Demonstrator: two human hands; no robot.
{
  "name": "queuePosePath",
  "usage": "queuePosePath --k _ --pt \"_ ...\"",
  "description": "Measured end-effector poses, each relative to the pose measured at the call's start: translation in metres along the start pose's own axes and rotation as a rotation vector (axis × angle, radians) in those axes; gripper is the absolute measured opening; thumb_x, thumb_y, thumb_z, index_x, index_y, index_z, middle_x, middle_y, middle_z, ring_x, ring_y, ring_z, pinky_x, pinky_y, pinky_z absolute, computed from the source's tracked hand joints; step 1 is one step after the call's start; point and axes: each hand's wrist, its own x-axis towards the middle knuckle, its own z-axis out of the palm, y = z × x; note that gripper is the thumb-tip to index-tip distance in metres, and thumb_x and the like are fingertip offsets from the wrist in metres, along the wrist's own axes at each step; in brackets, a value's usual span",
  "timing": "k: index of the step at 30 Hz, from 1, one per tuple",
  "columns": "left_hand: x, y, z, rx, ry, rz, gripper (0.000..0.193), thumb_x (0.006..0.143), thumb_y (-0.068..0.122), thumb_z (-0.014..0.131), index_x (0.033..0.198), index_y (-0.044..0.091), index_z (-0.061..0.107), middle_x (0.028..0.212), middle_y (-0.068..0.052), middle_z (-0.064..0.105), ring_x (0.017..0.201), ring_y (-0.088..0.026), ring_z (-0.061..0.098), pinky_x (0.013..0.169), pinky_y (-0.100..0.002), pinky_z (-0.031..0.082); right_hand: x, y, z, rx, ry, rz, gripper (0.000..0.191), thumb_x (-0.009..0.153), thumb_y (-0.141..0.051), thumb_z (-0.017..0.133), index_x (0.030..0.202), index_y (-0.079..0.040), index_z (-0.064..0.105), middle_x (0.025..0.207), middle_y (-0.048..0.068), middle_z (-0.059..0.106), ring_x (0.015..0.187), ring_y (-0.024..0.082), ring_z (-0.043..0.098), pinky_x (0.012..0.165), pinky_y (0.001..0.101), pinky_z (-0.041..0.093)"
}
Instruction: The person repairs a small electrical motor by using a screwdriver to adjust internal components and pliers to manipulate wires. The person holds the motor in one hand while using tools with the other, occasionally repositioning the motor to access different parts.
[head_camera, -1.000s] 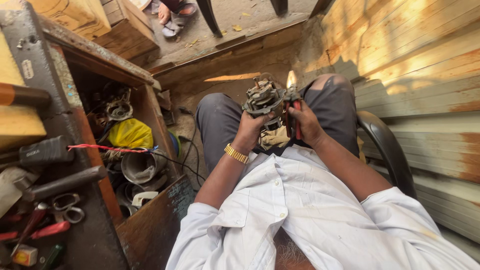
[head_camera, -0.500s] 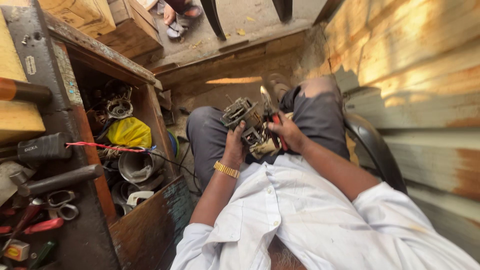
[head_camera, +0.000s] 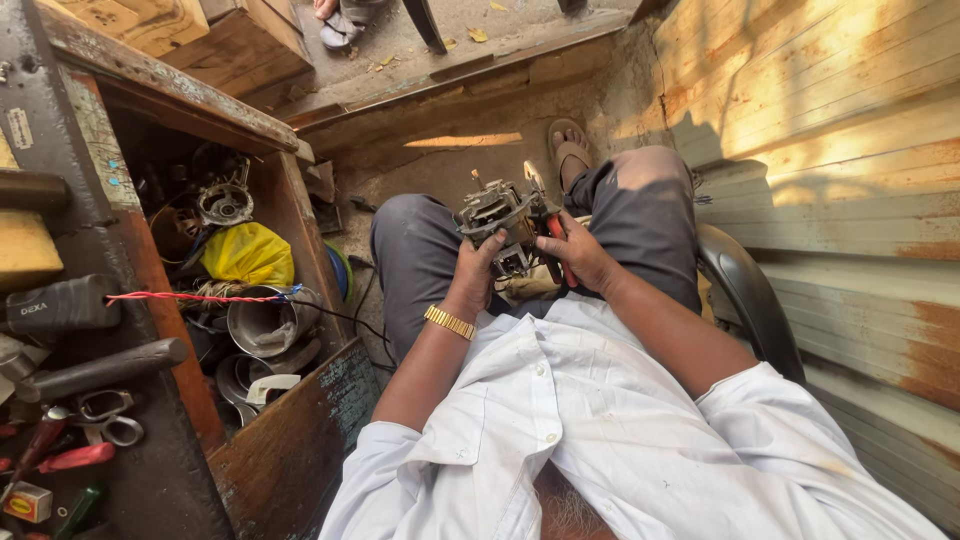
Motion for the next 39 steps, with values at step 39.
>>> queuePosePath --k 39 --pt "0.008 -0.013 0.0 0.072 -0.008 -0.029 0.065 0.088 0.032 0.08 0.138 0.001 0.051 0.129 -0.013 0.064 0.119 -0.023 0.063 0.1 -0.036 0.054 -0.009 -0.006 0.007 0.032 -0.037 -0.111 0.07 0.092 -0.026 0.072 0.149 -0.001 0.04 0.136 0.013 0.057 0.126 0.02 0.054 0.11 0.0333 0.042"
